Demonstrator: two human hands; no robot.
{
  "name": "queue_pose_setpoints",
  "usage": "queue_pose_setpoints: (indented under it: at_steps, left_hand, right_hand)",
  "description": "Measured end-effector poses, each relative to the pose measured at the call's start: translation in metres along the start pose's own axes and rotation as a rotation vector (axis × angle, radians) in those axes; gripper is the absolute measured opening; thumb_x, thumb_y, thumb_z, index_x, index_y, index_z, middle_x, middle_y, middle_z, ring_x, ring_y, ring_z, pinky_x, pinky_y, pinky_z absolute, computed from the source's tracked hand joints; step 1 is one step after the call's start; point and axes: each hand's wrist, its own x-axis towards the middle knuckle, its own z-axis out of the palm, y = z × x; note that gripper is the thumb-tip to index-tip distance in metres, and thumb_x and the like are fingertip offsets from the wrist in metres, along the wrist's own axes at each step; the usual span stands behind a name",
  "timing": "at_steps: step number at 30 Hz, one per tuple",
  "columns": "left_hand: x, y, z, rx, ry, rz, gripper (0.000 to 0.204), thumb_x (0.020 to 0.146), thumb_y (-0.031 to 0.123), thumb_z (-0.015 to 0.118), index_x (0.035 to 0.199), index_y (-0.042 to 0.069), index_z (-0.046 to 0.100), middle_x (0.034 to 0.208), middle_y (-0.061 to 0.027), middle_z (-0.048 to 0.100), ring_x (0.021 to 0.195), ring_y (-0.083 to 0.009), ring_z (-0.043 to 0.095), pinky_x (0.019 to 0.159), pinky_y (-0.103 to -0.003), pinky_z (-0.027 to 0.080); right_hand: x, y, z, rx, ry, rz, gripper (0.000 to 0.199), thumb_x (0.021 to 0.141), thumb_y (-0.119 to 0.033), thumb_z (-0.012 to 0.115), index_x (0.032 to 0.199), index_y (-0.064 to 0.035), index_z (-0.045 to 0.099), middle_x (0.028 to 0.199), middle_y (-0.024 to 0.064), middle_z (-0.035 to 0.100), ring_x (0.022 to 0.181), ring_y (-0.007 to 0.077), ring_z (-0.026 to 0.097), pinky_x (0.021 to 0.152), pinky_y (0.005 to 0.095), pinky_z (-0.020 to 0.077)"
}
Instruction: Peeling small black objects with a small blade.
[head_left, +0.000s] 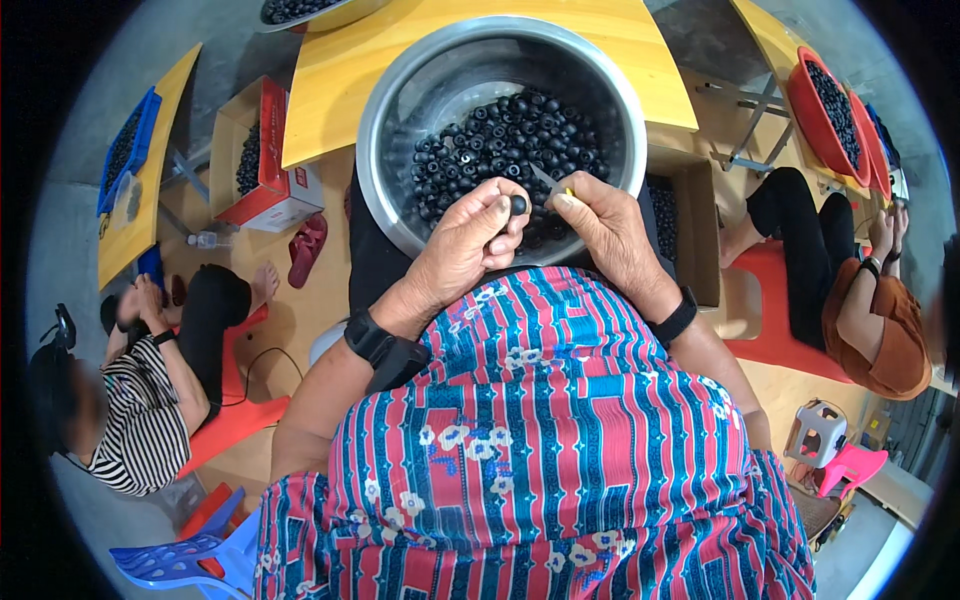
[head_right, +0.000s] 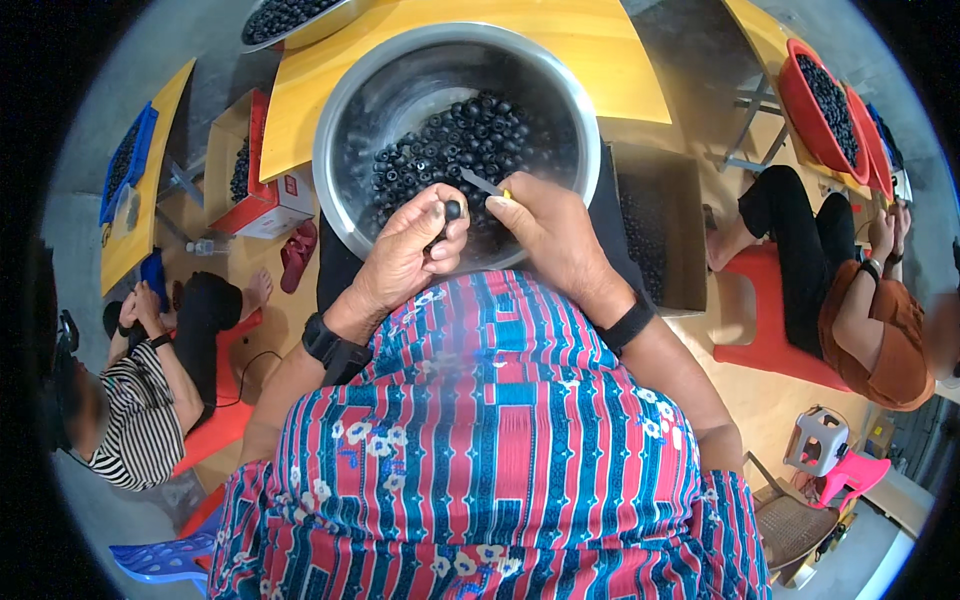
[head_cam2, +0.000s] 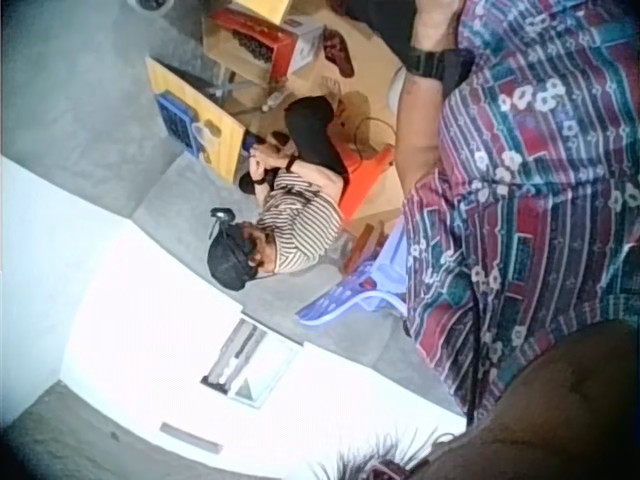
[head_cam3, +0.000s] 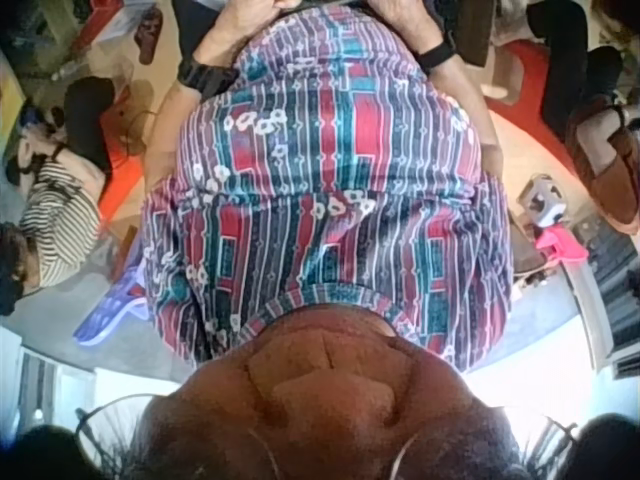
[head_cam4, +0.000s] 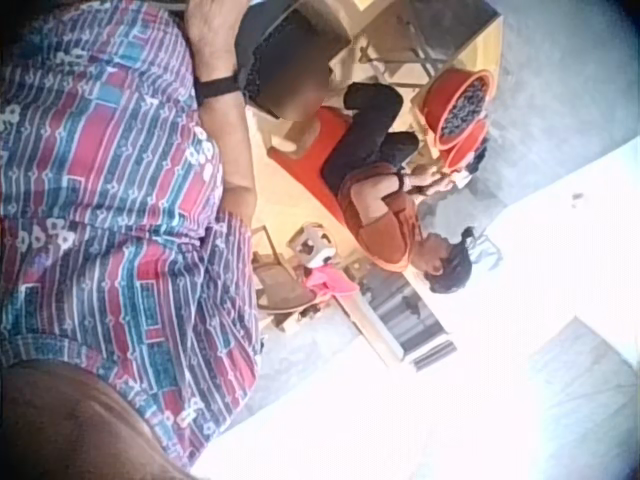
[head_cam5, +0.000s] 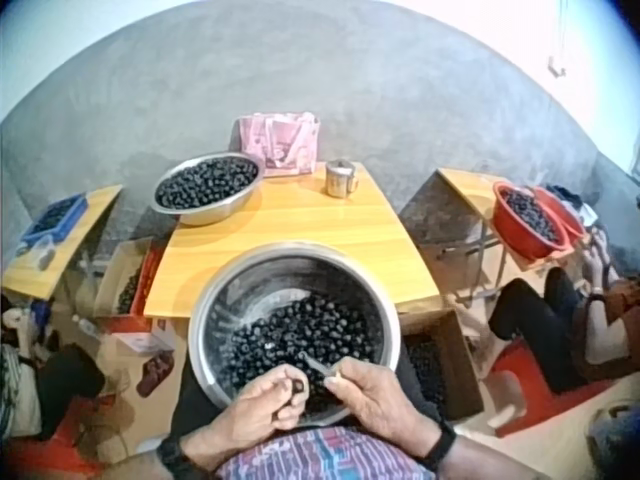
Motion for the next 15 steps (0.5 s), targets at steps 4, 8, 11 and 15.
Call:
queue_pose_setpoints:
  at_steps: [4, 8, 11, 15]
  left_hand:
    - [0.0, -0.0014, 0.0001, -0.001, 0.015, -0.001, 0.024, 0.105, 0.03, 0.048, 0.113, 0.007, 0.049, 0.09, 0.0002, 0.045, 0.069, -0.0047, 0.039, 0.056, -0.016, 0.033]
    - [0.0002, -0.0018, -0.0017, 0.041, 0.034, 0.01, 0.023, 0.104, 0.029, 0.049, 0.114, 0.008, 0.05, 0.085, 0.0017, 0.045, 0.066, -0.0037, 0.038, 0.056, -0.016, 0.032]
    - [0.0009, -0.0027, -0.0044, 0.076, 0.018, 0.009, 0.022, 0.104, 0.028, 0.05, 0.114, 0.008, 0.051, 0.082, 0.0027, 0.045, 0.065, -0.0029, 0.038, 0.055, -0.016, 0.032]
    - [0.0009, -0.0031, -0.0045, 0.095, 0.014, 0.021, 0.022, 0.104, 0.027, 0.05, 0.114, 0.007, 0.051, 0.082, 0.0028, 0.046, 0.065, -0.0022, 0.039, 0.055, -0.016, 0.033]
  right_hand:
    - [-0.001, -0.004, -0.002, -0.012, -0.051, 0.004, 0.024, 0.096, -0.022, 0.061, 0.091, 0.0011, 0.061, 0.077, 0.0152, 0.058, 0.07, 0.0251, 0.056, 0.069, 0.035, 0.0461]
    - [-0.0021, -0.0089, -0.0018, -0.013, -0.129, -0.043, 0.025, 0.094, -0.025, 0.063, 0.089, 0.0, 0.061, 0.075, 0.0136, 0.058, 0.068, 0.0236, 0.056, 0.065, 0.0346, 0.0458]
    - [-0.0027, -0.0055, -0.0005, -0.11, -0.169, -0.117, 0.028, 0.092, -0.029, 0.066, 0.088, -0.0017, 0.061, 0.075, 0.013, 0.058, 0.07, 0.028, 0.059, 0.064, 0.0367, 0.0465]
    - [-0.0035, -0.0069, 0.0004, -0.13, -0.184, -0.172, 0.03, 0.09, -0.032, 0.066, 0.087, -0.003, 0.061, 0.076, 0.013, 0.059, 0.073, 0.0315, 0.06, 0.065, 0.0394, 0.047]
